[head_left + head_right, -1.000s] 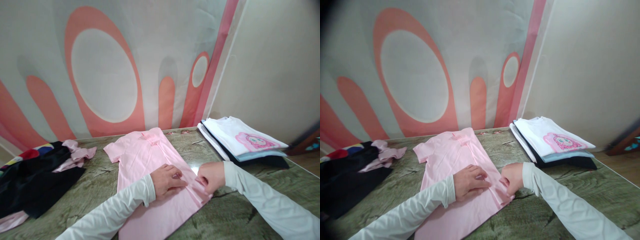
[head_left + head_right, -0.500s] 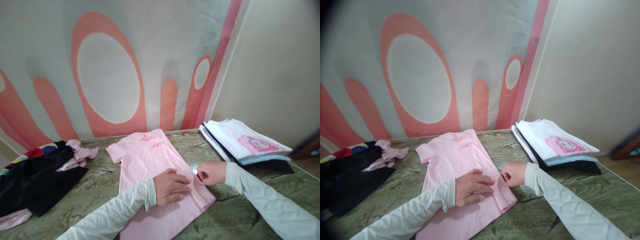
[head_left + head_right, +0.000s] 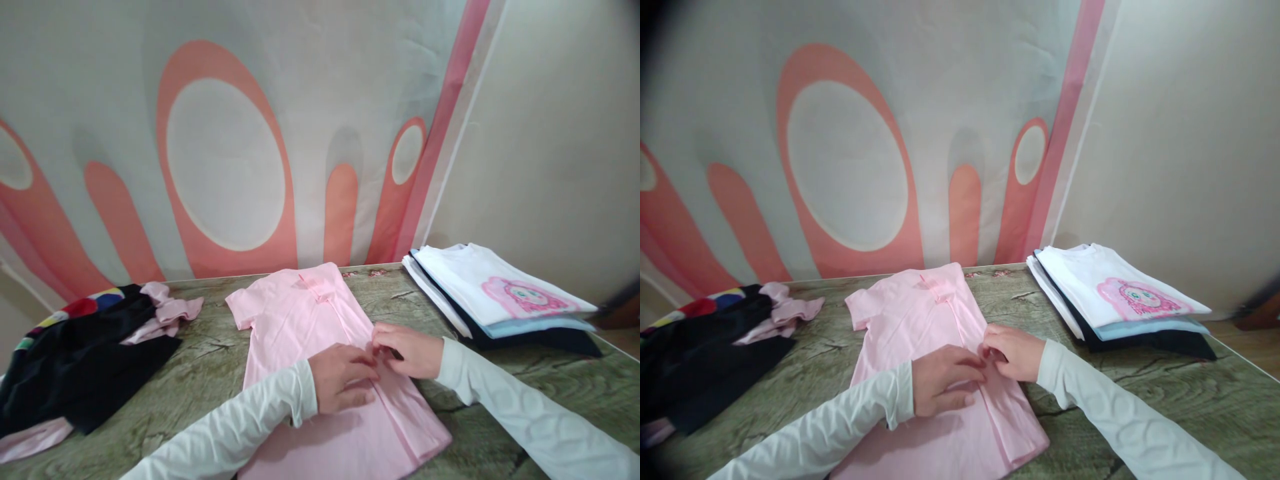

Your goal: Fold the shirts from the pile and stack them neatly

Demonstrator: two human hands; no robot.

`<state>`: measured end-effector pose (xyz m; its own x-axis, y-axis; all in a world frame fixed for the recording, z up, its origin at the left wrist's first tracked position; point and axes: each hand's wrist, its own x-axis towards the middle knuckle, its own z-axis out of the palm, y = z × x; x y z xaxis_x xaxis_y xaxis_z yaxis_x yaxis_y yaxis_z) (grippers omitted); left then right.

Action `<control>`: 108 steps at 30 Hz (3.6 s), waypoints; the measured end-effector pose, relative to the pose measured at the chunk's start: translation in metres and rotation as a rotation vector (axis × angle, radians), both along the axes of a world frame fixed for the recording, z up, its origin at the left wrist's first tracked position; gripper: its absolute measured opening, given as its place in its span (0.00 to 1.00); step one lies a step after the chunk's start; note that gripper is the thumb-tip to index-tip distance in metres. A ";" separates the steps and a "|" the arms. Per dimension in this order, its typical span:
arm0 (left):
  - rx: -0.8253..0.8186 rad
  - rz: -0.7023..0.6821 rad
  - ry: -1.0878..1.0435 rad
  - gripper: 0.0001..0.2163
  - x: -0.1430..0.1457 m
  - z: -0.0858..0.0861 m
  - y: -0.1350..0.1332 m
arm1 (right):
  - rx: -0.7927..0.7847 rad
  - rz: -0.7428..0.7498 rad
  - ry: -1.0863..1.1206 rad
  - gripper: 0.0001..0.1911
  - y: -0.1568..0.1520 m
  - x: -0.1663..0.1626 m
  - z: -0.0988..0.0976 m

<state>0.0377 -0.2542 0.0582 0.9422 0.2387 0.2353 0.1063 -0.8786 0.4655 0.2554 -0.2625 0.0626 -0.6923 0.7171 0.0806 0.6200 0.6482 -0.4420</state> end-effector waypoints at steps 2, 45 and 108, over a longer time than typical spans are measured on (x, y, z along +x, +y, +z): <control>-0.136 -0.094 -0.003 0.19 0.001 0.014 -0.010 | -0.072 0.082 -0.042 0.11 -0.005 0.003 0.005; 0.258 0.516 0.220 0.23 0.027 -0.033 0.071 | 0.403 -0.576 0.029 0.15 0.141 0.030 -0.053; 0.125 0.823 -0.294 0.15 0.007 -0.055 0.122 | 0.430 -0.721 -0.058 0.14 0.166 0.011 -0.066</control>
